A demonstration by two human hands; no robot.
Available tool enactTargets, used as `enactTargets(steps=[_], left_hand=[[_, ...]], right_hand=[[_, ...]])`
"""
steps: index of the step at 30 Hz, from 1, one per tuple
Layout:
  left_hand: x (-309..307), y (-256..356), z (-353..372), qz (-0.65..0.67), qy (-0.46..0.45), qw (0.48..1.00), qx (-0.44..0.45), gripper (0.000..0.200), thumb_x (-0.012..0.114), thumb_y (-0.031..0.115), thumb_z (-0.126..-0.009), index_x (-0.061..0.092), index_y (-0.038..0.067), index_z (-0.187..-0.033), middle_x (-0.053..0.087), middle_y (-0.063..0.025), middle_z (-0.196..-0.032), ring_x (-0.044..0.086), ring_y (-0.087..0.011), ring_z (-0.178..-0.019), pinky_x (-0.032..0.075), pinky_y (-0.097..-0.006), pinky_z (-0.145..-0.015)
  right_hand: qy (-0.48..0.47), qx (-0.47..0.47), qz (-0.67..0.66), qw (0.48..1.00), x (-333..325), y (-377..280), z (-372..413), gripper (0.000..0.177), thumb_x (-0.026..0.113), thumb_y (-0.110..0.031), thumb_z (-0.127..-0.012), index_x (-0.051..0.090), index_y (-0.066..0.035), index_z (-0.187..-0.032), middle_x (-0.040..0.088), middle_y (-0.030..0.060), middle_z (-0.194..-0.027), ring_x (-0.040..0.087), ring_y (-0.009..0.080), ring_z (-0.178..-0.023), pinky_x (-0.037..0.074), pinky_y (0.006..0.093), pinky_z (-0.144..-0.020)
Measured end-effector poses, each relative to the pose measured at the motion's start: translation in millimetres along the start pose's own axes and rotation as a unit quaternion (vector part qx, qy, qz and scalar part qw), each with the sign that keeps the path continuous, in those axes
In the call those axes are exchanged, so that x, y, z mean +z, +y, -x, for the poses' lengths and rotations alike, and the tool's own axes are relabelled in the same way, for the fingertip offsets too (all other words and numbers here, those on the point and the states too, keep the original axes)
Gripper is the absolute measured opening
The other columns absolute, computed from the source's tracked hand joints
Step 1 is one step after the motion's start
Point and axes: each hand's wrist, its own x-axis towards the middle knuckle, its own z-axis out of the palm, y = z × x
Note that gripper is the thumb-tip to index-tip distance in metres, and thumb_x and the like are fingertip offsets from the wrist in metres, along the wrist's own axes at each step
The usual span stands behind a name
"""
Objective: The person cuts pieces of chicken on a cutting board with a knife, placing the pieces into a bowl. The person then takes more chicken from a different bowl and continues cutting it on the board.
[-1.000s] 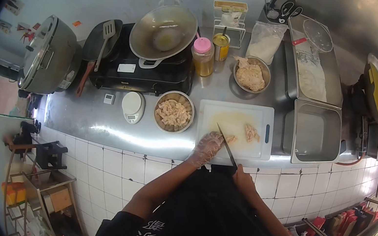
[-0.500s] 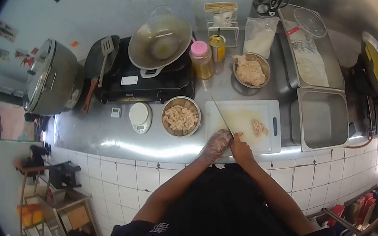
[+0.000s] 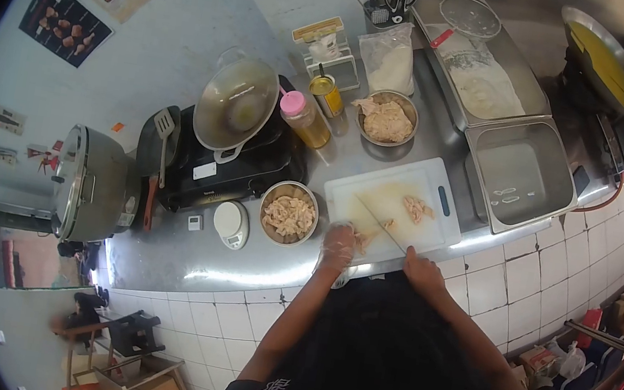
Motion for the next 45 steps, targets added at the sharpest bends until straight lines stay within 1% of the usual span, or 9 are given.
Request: enactTargets(steps=[7,11,17,20,27,32,36,41,45], left_hand=[[-27,27,-1,0.205,0.001,0.979,0.018,0.023,0.069,0.020,-0.094,0.061,-0.001,-0.091,0.065,-0.0146,-0.068,0.070,-0.0249,-0.067,0.056,-0.0398,-0.065],[-25,42,-4,0.455,-0.007,0.890,-0.003,0.022,0.069,0.019,-0.099,0.057,0.001,-0.094,0.061,-0.0046,-0.069,0.066,-0.0120,-0.066,0.056,-0.0312,-0.062],[-24,86,-2,0.657,0.120,0.740,-0.078,0.022,0.073,0.008,-0.094,0.052,0.004,-0.091,0.055,-0.0007,-0.071,0.063,-0.0126,-0.065,0.055,-0.0269,-0.060],[27,54,6,0.515,0.129,0.830,-0.169,0.026,0.073,0.005,-0.091,0.048,0.004,-0.086,0.054,-0.0011,-0.070,0.065,-0.0134,-0.063,0.054,-0.0270,-0.057],[30,41,22,0.529,0.134,0.823,-0.157,0.024,0.070,0.005,-0.092,0.048,0.004,-0.084,0.060,-0.0060,-0.070,0.070,-0.0164,-0.063,0.054,-0.0286,-0.052],[27,26,34,0.476,0.132,0.844,-0.207,0.016,0.068,0.004,-0.089,0.052,0.003,-0.087,0.063,-0.0102,-0.073,0.071,-0.0222,-0.067,0.056,-0.0326,-0.058],[-19,35,52,0.184,0.143,0.966,-0.114,0.016,0.067,0.007,-0.083,0.058,0.002,-0.096,0.065,-0.0145,-0.085,0.067,-0.0324,-0.086,0.054,-0.0426,-0.078],[-13,38,50,0.087,0.167,0.978,0.089,0.025,0.062,0.016,-0.086,0.064,0.002,-0.107,0.064,-0.0179,-0.108,0.059,-0.0364,-0.107,0.047,-0.0491,-0.094],[-7,53,20,0.018,0.102,0.987,0.124,0.029,0.057,0.016,-0.091,0.062,0.002,-0.116,0.063,-0.0180,-0.120,0.057,-0.0362,-0.118,0.045,-0.0459,-0.103]], right_hand=[[0.032,0.098,-0.059,0.993,-3,19,-12,0.025,0.053,-0.026,-0.099,0.047,-0.006,-0.114,0.068,0.0290,-0.081,0.068,0.0512,-0.080,0.054,0.0625,-0.072],[0.037,0.091,-0.102,0.990,-3,22,-10,0.025,0.053,-0.025,-0.099,0.046,-0.006,-0.113,0.067,0.0285,-0.080,0.067,0.0516,-0.081,0.053,0.0622,-0.073],[0.063,0.092,-0.148,0.983,-24,19,9,0.024,0.051,-0.023,-0.100,0.045,-0.005,-0.114,0.067,0.0301,-0.079,0.066,0.0522,-0.080,0.050,0.0653,-0.074],[0.082,0.084,-0.163,0.980,-29,15,15,0.023,0.050,-0.022,-0.100,0.045,-0.004,-0.114,0.066,0.0299,-0.078,0.066,0.0514,-0.079,0.050,0.0651,-0.073],[0.032,-0.027,-0.100,0.994,-3,4,12,0.026,0.051,-0.023,-0.102,0.046,-0.002,-0.117,0.066,0.0303,-0.076,0.066,0.0520,-0.075,0.050,0.0658,-0.070],[0.047,0.044,-0.080,0.995,3,2,11,0.025,0.050,-0.024,-0.102,0.046,-0.003,-0.114,0.066,0.0295,-0.074,0.066,0.0527,-0.072,0.050,0.0652,-0.067],[0.052,0.042,-0.090,0.994,-3,-5,16,0.023,0.050,-0.023,-0.102,0.046,-0.004,-0.114,0.065,0.0295,-0.072,0.065,0.0529,-0.070,0.050,0.0650,-0.063],[0.030,0.008,-0.077,0.997,-2,-8,27,0.021,0.049,-0.022,-0.102,0.046,-0.004,-0.112,0.064,0.0301,-0.071,0.064,0.0535,-0.070,0.049,0.0662,-0.064],[-0.017,0.021,-0.061,0.998,3,5,28,0.025,0.050,-0.024,-0.101,0.045,-0.004,-0.116,0.064,0.0316,-0.072,0.064,0.0542,-0.072,0.049,0.0666,-0.066]])
